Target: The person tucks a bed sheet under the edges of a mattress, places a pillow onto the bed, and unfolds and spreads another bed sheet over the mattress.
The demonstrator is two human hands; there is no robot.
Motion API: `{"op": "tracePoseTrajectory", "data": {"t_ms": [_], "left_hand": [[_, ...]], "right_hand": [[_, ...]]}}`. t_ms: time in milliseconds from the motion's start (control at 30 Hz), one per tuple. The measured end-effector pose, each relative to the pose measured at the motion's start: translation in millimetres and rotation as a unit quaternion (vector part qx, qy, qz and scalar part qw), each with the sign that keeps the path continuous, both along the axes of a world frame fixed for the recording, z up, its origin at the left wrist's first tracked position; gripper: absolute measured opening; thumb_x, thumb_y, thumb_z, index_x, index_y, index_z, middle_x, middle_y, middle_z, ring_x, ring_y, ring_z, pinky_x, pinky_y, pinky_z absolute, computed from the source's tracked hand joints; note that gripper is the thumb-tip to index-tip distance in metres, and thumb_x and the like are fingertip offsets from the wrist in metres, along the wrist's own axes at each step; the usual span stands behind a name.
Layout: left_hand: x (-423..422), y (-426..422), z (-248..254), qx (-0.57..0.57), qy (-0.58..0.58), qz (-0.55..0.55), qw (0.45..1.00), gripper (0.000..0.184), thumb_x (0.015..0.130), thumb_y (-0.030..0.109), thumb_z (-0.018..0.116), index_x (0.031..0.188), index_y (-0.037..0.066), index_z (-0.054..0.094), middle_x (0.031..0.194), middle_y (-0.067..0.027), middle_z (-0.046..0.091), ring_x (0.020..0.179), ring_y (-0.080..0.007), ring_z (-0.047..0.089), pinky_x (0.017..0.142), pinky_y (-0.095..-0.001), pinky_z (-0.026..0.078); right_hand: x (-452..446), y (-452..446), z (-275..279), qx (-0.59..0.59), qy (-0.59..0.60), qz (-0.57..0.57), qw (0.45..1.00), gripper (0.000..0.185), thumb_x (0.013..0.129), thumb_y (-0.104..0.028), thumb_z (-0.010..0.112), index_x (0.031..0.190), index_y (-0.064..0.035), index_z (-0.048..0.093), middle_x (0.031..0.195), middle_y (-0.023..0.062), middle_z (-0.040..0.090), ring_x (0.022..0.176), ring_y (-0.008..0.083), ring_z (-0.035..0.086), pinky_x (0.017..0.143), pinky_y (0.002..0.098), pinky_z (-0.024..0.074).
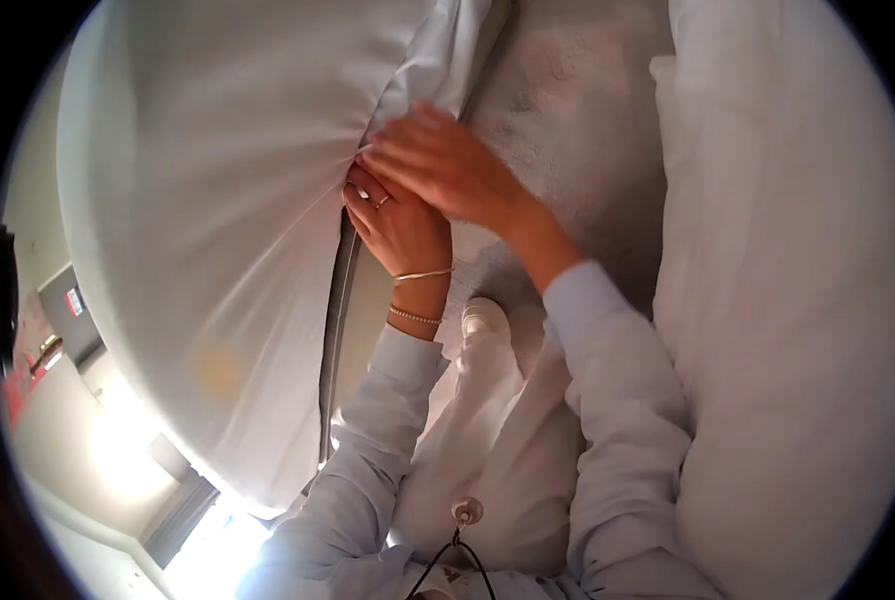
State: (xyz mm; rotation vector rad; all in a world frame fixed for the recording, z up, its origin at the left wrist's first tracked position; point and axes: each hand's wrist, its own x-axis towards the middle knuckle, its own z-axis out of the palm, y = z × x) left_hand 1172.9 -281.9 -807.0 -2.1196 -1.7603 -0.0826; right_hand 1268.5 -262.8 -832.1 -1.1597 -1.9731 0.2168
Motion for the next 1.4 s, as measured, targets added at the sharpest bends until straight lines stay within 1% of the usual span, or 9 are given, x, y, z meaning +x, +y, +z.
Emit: {"op": "tracePoseTrajectory", "data": {"t_ms": [300,433,733,900,967,1167,1233,1300,1400], "left_hand": [[-65,-26,21,-0.074,-0.265,-0.147,0.95,0.062,0.067,-0.003,0.044,0.128,-0.006,0.035,0.129,-0.0203,0.04,0.114,-0.0378,0.044,0.089,-0.0416,0.043],[-62,-26,26,-0.082,-0.215,-0.125,0.965,0.063,0.066,-0.002,0.044,0.129,-0.007,0.034,0.129,-0.0221,0.039,0.12,-0.0375,0.038,0.1,-0.0446,0.03],[-37,2,6,-0.034,-0.014,-0.063,0.997,0.067,0.078,0.033,0.057,0.125,-0.007,0.034,0.127,-0.023,0.038,0.114,-0.0356,0.041,0.098,-0.0403,0.033],[-34,-9,-1,0.023,-0.025,-0.066,0.997,0.072,0.073,0.027,0.06,0.127,-0.009,0.028,0.125,-0.0241,0.037,0.113,-0.0357,0.041,0.098,-0.0411,0.033],[-42,-14,-5,-0.027,0.036,-0.033,0.998,0.071,0.072,0.021,0.058,0.127,-0.01,0.027,0.125,-0.0246,0.037,0.114,-0.0357,0.04,0.097,-0.0413,0.032],[-24,1,-6,-0.014,-0.024,-0.039,0.999,0.073,0.073,0.025,0.059,0.128,-0.009,0.027,0.125,-0.0232,0.038,0.115,-0.0352,0.039,0.098,-0.0431,0.03],[-30,1,-13,0.011,0.007,-0.018,1.0,0.069,0.073,0.02,0.055,0.129,-0.009,0.027,0.126,-0.0236,0.037,0.114,-0.0356,0.039,0.097,-0.0421,0.031],[-39,1,-12,0.023,0.009,-0.038,0.999,0.069,0.071,0.017,0.054,0.129,-0.009,0.028,0.125,-0.0231,0.038,0.112,-0.0356,0.041,0.096,-0.0425,0.032],[-33,0,-6,-0.024,-0.008,-0.053,0.998,0.079,0.064,0.015,0.056,0.132,-0.007,0.022,0.124,-0.0232,0.038,0.112,-0.0361,0.04,0.096,-0.0452,0.031]], "right_hand": [[-36,-34,-21,0.011,-0.049,-0.022,0.999,0.04,0.082,-0.016,0.051,0.123,-0.0139,0.05,0.134,-0.0028,0.04,0.128,0.0168,0.031,0.106,0.0397,0.0279],[-47,-27,-3,-0.005,-0.107,-0.091,0.99,0.046,0.082,-0.022,0.051,0.127,-0.0172,0.046,0.136,-0.0038,0.037,0.131,0.0158,0.027,0.109,0.0409,0.0215],[-48,18,32,-0.007,-0.183,-0.13,0.974,0.03,0.079,-0.023,0.053,0.107,-0.0157,0.061,0.122,-0.0027,0.051,0.121,0.0143,0.039,0.108,0.0416,0.0215],[-31,26,26,-0.035,-0.22,-0.054,0.973,0.029,0.078,-0.02,0.054,0.105,-0.013,0.061,0.115,-0.0013,0.055,0.117,0.0137,0.042,0.107,0.0386,0.023],[-14,30,13,0.078,-0.097,0.068,0.99,0.034,0.077,-0.016,0.057,0.111,-0.0127,0.058,0.119,-0.005,0.053,0.118,0.0121,0.04,0.108,0.0362,0.0204],[-27,20,17,0.084,-0.111,-0.16,0.977,0.033,0.076,-0.019,0.054,0.108,-0.0108,0.06,0.118,-0.001,0.054,0.119,0.0139,0.041,0.107,0.0372,0.0233],[-47,39,42,-0.122,-0.262,-0.118,0.95,0.024,0.075,-0.02,0.054,0.094,-0.0107,0.064,0.107,0.0,0.06,0.113,0.0152,0.045,0.106,0.0363,0.0242],[-46,53,31,-0.144,-0.228,-0.081,0.959,0.017,0.072,-0.018,0.055,0.083,-0.01,0.065,0.096,0.0011,0.062,0.107,0.017,0.049,0.105,0.0354,0.0257],[5,64,16,0.037,-0.129,0.055,0.989,0.025,0.069,-0.013,0.059,0.093,-0.0062,0.063,0.108,0.0025,0.058,0.11,0.0177,0.048,0.105,0.0356,0.0273]]}}
